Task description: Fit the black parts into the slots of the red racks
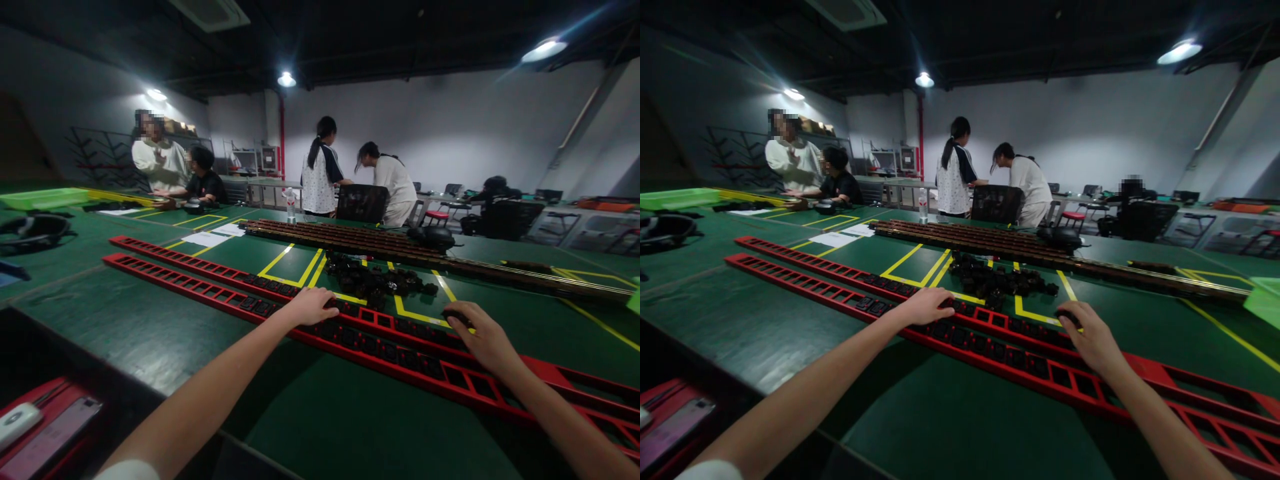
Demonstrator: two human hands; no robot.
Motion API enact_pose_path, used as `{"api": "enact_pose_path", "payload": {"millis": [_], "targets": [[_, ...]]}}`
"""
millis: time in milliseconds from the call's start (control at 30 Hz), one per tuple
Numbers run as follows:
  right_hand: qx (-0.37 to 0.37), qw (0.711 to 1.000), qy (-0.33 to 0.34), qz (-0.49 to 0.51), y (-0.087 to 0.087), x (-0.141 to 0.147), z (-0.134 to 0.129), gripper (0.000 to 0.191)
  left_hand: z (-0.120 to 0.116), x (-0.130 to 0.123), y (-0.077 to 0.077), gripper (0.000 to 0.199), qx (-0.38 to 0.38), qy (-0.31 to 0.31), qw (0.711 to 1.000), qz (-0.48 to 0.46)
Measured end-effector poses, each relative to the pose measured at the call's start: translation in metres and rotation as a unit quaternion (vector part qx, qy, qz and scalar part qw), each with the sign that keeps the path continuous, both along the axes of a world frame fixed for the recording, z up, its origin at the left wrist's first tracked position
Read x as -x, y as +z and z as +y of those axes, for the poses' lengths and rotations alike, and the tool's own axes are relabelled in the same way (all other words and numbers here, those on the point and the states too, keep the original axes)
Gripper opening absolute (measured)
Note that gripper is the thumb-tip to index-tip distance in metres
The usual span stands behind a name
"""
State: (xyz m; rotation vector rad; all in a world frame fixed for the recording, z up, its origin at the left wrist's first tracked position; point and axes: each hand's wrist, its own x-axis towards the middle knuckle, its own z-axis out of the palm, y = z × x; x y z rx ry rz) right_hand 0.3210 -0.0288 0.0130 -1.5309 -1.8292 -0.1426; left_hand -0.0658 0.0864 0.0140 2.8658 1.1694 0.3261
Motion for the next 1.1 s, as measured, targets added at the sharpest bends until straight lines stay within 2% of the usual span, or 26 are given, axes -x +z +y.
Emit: {"api": "enact_pose_path", "payload": {"millis": [233, 467, 633, 1100], "targets": [[-0.040, 0.999, -0.019, -0.003, 0.0004, -0.0022, 0.0001, 0.025, 0.0014, 0.0006, -0.0017, 0.039, -0.003, -0.004, 1.000, -0.006], [-0.027, 0.999, -0.022, -0.009, 0.0011, -0.0018, -0.0009, 0.024, 0.0024, 0.0001, -0.0020, 0.040, -0.004, -0.007, 1.000, 0.003], [-0.019, 0.998, -0.053, 0.003, -0.0039, -0.0039, 0.0014, 0.035, 0.0021, -0.0001, -0.0012, 0.041, -0.002, -0.005, 1.000, 0.008], [-0.013, 0.996, -0.087, 0.014, -0.0048, -0.0086, 0.0018, 0.038, 0.0030, 0.0004, -0.0023, 0.042, 0.005, -0.008, 1.000, 0.004]]}}
